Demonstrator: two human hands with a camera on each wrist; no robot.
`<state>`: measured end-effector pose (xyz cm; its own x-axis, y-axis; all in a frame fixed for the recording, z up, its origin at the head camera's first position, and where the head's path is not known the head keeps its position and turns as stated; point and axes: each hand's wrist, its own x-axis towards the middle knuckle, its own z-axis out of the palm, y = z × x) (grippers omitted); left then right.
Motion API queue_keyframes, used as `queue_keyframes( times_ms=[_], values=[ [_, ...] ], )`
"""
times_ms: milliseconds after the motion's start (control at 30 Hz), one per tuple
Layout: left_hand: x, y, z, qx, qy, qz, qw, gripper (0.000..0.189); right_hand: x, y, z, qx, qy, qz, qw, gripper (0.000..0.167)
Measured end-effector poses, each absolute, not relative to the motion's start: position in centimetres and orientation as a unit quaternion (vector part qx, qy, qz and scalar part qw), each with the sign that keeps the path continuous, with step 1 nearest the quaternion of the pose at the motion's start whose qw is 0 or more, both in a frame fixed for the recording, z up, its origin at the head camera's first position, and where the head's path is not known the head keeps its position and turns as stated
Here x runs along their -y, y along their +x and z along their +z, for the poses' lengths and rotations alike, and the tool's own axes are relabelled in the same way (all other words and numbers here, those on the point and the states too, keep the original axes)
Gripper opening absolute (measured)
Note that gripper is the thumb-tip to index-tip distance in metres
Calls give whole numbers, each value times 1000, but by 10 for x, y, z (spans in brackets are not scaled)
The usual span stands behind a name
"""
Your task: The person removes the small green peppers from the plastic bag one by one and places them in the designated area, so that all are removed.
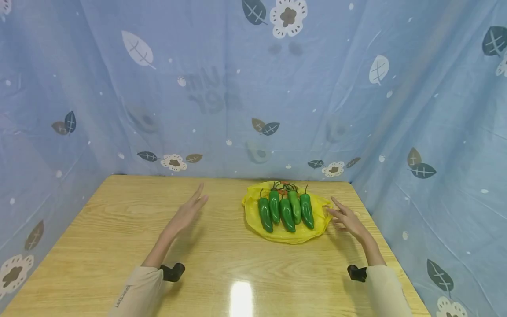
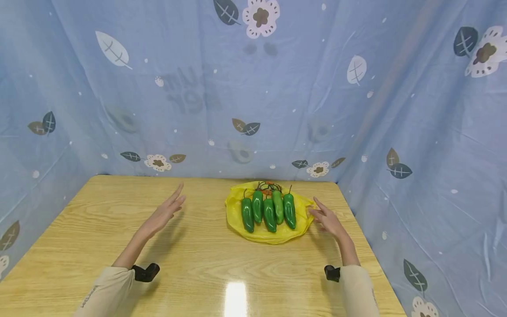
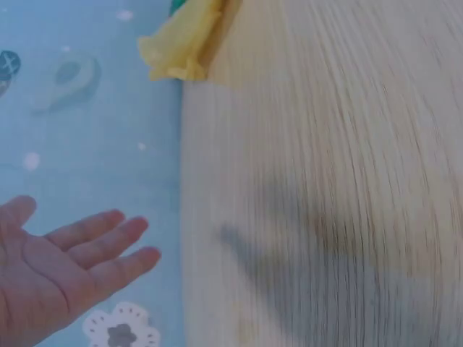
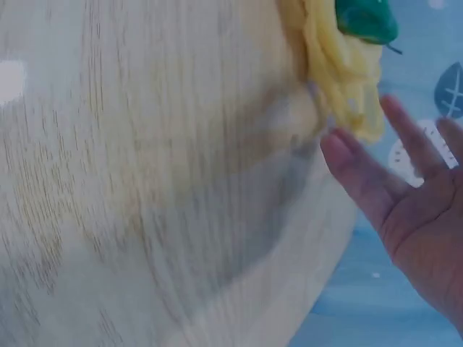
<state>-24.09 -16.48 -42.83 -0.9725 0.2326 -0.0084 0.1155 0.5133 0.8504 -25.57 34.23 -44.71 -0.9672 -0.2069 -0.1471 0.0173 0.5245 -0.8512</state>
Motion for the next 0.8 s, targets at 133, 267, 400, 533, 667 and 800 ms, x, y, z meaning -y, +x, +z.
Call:
queue_keyframes(
  times_ms=[133, 267, 400, 533, 667, 800],
  values=[
    [162, -242, -431, -820, 115, 554, 93, 63, -344, -260, -458, -843, -83, -515, 131, 62],
    [157, -244, -435, -766, 119, 616, 139, 63, -346, -265, -470, -816, -121, -550, 129, 58],
    [148, -246, -436, -744, 121, 638, 159, 63, -346, -267, -478, -815, -136, -552, 114, 57],
    [136, -248, -438, -737, 108, 652, 137, 61, -348, -266, -484, -820, -138, -545, 110, 57],
    [116, -246, -439, -767, 47, 640, 31, 57, -350, -266, -487, -817, -138, -549, 110, 58],
    [91, -244, -439, -757, -11, 650, -65, 52, -350, -267, -489, -816, -136, -553, 102, 57]
  ],
)
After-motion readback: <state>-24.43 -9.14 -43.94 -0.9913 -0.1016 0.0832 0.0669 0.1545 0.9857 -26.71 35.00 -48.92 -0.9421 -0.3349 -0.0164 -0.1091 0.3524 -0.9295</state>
